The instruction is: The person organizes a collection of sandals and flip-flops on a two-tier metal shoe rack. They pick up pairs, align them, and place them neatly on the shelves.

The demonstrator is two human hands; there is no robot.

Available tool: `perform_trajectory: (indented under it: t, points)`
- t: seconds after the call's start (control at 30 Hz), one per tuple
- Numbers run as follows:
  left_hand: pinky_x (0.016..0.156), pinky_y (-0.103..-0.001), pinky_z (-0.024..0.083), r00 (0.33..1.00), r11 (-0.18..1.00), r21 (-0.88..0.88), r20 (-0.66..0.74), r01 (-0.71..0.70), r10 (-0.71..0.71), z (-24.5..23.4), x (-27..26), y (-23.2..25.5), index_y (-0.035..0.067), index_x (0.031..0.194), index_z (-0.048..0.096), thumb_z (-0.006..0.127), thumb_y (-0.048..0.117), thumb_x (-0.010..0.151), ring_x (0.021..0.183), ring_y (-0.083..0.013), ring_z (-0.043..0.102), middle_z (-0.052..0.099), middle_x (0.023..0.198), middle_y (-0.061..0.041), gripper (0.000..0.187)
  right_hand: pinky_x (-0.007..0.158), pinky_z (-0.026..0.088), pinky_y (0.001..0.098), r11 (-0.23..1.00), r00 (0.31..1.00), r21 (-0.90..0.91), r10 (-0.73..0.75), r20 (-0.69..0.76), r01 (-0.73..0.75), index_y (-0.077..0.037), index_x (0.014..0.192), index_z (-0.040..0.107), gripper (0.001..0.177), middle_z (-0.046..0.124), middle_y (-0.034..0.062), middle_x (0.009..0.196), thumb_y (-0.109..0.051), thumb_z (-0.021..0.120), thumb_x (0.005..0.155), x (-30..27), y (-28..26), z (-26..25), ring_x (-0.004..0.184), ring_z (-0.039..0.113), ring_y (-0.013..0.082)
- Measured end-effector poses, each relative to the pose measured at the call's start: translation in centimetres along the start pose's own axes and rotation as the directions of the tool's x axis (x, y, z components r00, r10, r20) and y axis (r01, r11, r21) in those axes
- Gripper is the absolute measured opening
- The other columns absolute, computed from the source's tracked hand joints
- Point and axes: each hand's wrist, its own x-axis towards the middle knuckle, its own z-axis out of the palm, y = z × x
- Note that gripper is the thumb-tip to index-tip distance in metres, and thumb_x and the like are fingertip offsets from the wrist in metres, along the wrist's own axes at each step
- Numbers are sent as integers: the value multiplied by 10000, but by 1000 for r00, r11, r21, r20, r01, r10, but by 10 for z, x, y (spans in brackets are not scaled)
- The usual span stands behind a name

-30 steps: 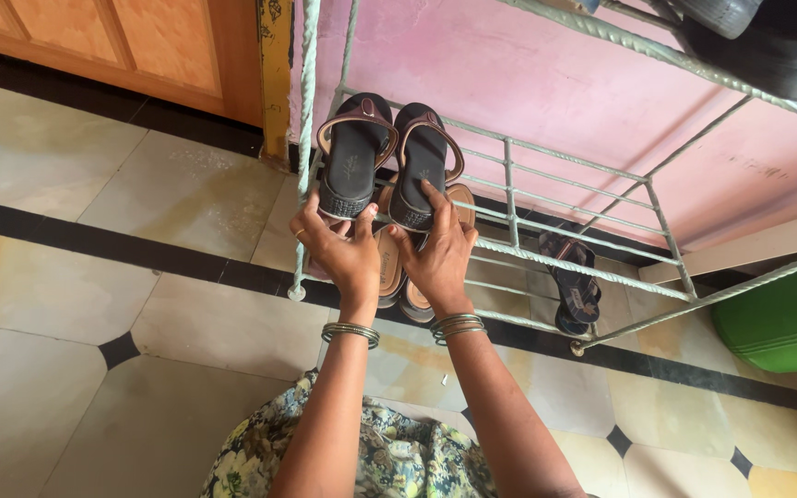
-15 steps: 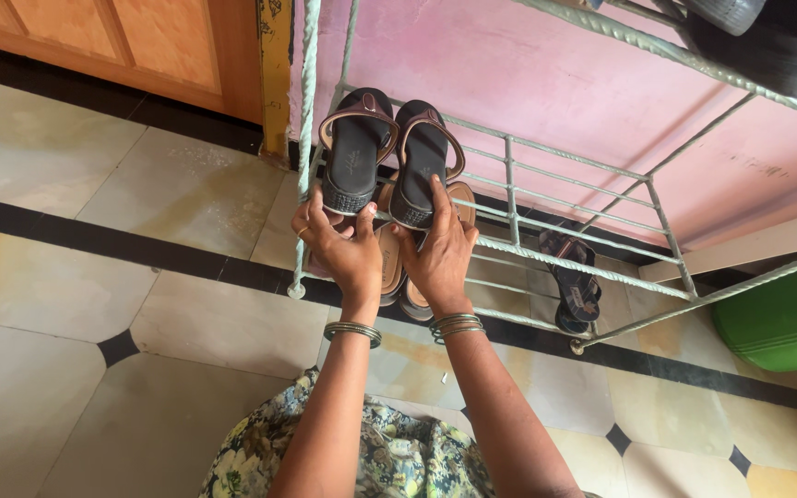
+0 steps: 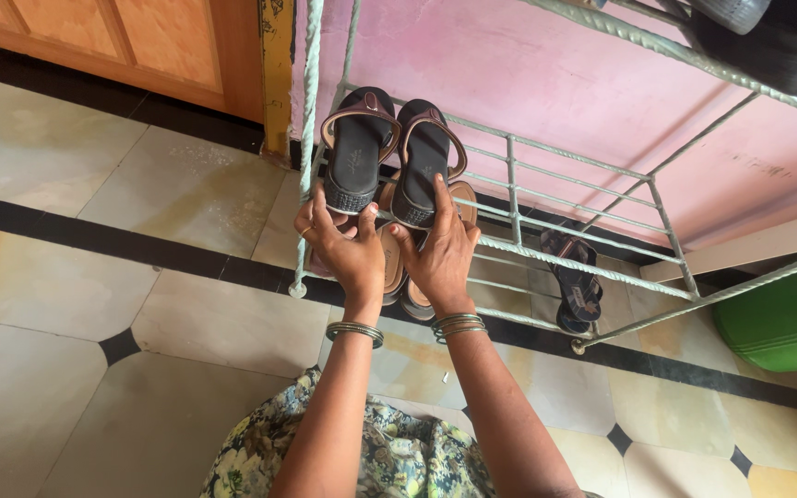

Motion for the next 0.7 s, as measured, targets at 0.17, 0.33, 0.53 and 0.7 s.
perform_trajectory:
  t: [0.17, 0.33, 0.53, 0.7]
  points:
    - [812, -292, 620, 1000, 999, 41, 15, -22, 22, -1, 1, -5, 85, 1519, 462, 847, 97, 840, 1060, -178, 610, 418, 1372, -98, 781, 893, 365, 449, 1000, 1000, -8, -1, 21, 1, -62, 1601, 278, 974, 653, 174, 1335, -538, 751, 895, 0, 2, 1, 1098, 660, 290]
    - [867, -288, 615, 995, 992, 81, 12, -98, 97, 0, 0, -7, 76, 1533, 455, 828, 101, 873, 1143, -213, 611, 408, 1386, -108, 759, 892, 371, 445, 1000, 1000, -8, -12, 19, 12, -97, 1603, 301, 886, 687, 134, 1270, -496, 729, 937, 0, 2, 1, 1017, 669, 263]
    - [870, -291, 601, 994, 986, 122, 18, -113, 112, 0, -1, -6, 63, 1549, 428, 805, 104, 895, 1155, -233, 592, 395, 1398, -129, 756, 866, 361, 446, 1000, 1000, -18, -22, 7, 22, -95, 1610, 269, 895, 691, 127, 1231, -464, 733, 938, 0, 3, 2, 1008, 667, 264]
    - [852, -294, 595, 997, 989, 130, 41, -65, 60, 0, -1, -4, 68, 1561, 405, 787, 101, 903, 1102, -218, 605, 382, 1409, -139, 761, 837, 350, 449, 999, 997, -13, 44, 61, -43, -99, 1617, 243, 933, 709, 103, 1174, -439, 749, 911, 1, 2, 3, 983, 672, 258]
